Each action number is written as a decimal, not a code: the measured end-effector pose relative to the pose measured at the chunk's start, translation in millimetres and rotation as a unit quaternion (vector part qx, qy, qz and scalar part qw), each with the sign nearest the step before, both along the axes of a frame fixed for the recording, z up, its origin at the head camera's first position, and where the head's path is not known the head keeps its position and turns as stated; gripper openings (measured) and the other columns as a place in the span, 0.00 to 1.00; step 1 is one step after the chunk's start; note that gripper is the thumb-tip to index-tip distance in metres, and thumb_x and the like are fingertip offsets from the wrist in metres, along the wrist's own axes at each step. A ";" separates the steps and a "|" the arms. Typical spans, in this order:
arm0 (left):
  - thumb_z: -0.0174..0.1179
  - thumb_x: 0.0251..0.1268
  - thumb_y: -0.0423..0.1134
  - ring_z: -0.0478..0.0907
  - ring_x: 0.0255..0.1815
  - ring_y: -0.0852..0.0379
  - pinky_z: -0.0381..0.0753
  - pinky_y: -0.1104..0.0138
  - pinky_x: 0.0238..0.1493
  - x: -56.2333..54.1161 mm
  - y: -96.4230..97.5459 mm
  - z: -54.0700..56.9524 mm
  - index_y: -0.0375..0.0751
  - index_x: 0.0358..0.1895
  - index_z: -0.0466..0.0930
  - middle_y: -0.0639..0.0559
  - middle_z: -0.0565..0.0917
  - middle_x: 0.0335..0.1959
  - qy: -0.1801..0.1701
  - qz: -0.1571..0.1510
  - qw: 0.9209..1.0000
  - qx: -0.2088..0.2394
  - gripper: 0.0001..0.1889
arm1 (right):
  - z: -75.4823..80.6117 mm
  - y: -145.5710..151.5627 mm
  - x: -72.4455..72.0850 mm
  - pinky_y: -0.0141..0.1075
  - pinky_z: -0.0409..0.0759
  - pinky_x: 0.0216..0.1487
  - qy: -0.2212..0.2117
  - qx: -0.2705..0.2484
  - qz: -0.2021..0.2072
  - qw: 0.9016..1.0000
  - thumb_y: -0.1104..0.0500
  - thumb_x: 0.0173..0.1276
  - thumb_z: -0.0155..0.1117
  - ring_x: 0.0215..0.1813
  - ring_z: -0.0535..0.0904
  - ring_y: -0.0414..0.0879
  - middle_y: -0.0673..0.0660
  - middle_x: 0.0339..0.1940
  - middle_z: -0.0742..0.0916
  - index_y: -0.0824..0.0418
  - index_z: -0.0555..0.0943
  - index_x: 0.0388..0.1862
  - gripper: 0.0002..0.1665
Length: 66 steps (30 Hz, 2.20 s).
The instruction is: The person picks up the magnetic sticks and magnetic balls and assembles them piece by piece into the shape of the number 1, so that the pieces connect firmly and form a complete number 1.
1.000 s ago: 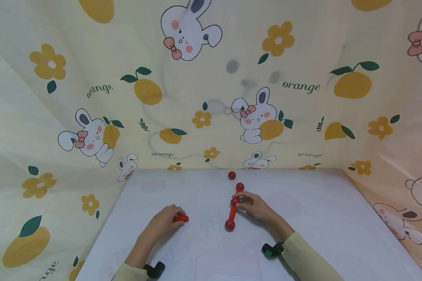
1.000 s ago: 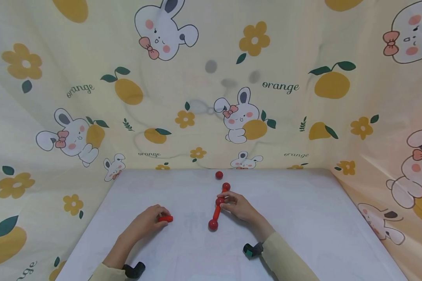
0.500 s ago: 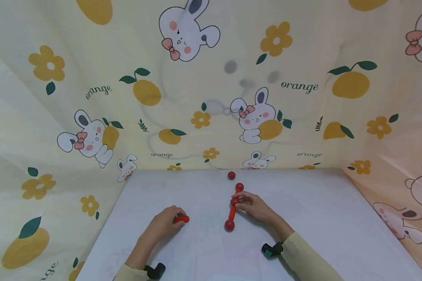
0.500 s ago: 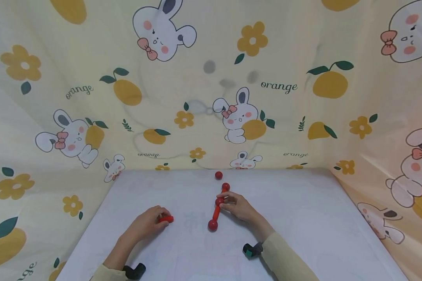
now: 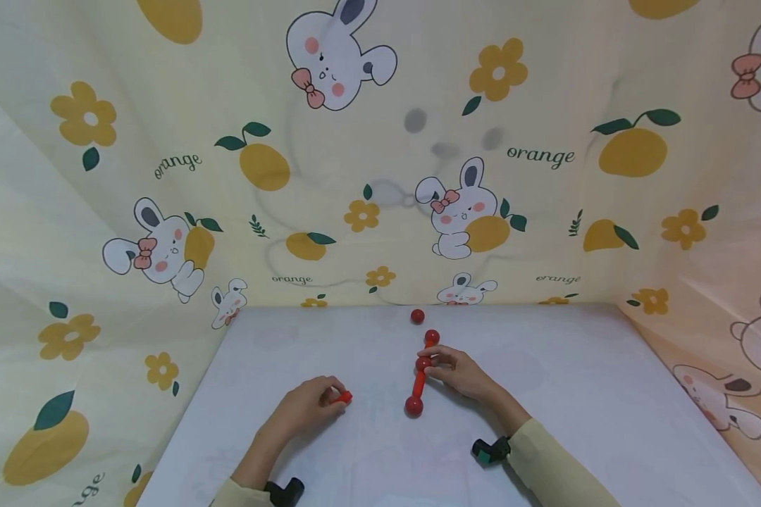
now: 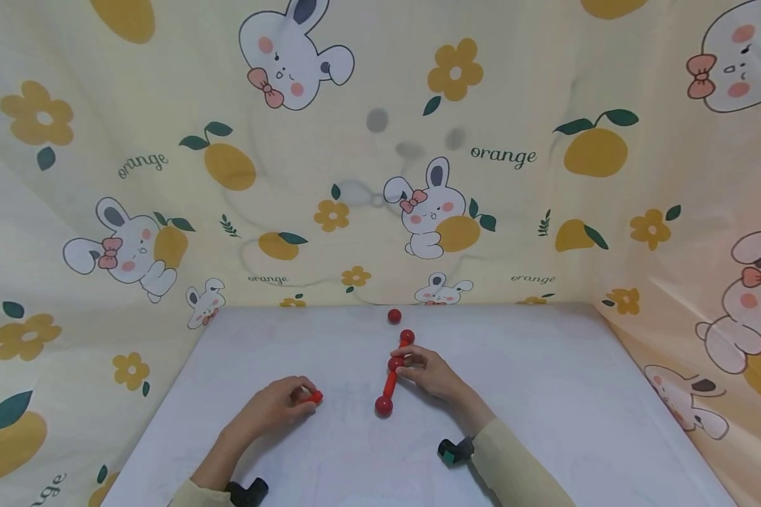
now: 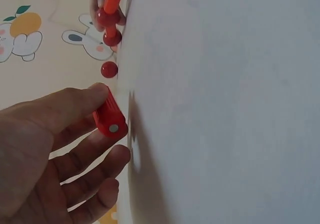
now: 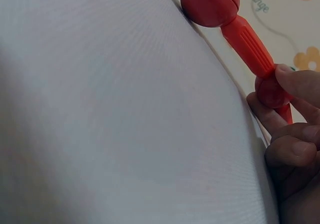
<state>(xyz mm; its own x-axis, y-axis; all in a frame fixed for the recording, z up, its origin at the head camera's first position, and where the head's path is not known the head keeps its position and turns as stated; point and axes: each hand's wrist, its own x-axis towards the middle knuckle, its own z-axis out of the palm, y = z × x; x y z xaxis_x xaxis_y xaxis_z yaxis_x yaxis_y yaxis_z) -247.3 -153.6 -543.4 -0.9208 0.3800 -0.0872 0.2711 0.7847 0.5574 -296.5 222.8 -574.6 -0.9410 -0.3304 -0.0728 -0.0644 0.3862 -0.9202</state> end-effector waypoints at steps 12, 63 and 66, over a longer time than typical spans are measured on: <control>0.73 0.71 0.49 0.76 0.34 0.62 0.77 0.66 0.37 8.6 21.3 6.4 0.55 0.51 0.86 0.64 0.81 0.33 0.002 -0.024 0.999 0.024 0.11 | 0.8 -0.3 -0.1 0.44 0.83 0.52 -0.003 -0.002 0.002 1.000 0.51 0.77 0.71 0.68 0.75 0.58 0.55 0.62 0.85 0.49 0.83 0.70 0.24; 0.79 0.62 0.50 0.77 0.26 0.62 0.71 0.66 0.30 41.6 97.1 -2.8 0.56 0.41 0.84 0.64 0.83 0.24 -0.063 -0.001 0.994 0.095 0.12 | 2.5 -0.2 0.5 0.44 0.82 0.53 0.011 -0.006 0.006 1.000 0.51 0.78 0.71 0.69 0.75 0.60 0.56 0.63 0.86 0.51 0.83 0.70 0.25; 0.79 0.61 0.50 0.76 0.25 0.62 0.71 0.66 0.29 43.6 99.9 -3.8 0.56 0.41 0.84 0.63 0.82 0.23 -0.060 0.001 0.994 0.094 0.13 | 1.9 0.0 0.1 0.43 0.81 0.52 0.013 -0.002 0.005 1.000 0.50 0.78 0.71 0.67 0.76 0.59 0.56 0.62 0.86 0.51 0.83 0.70 0.25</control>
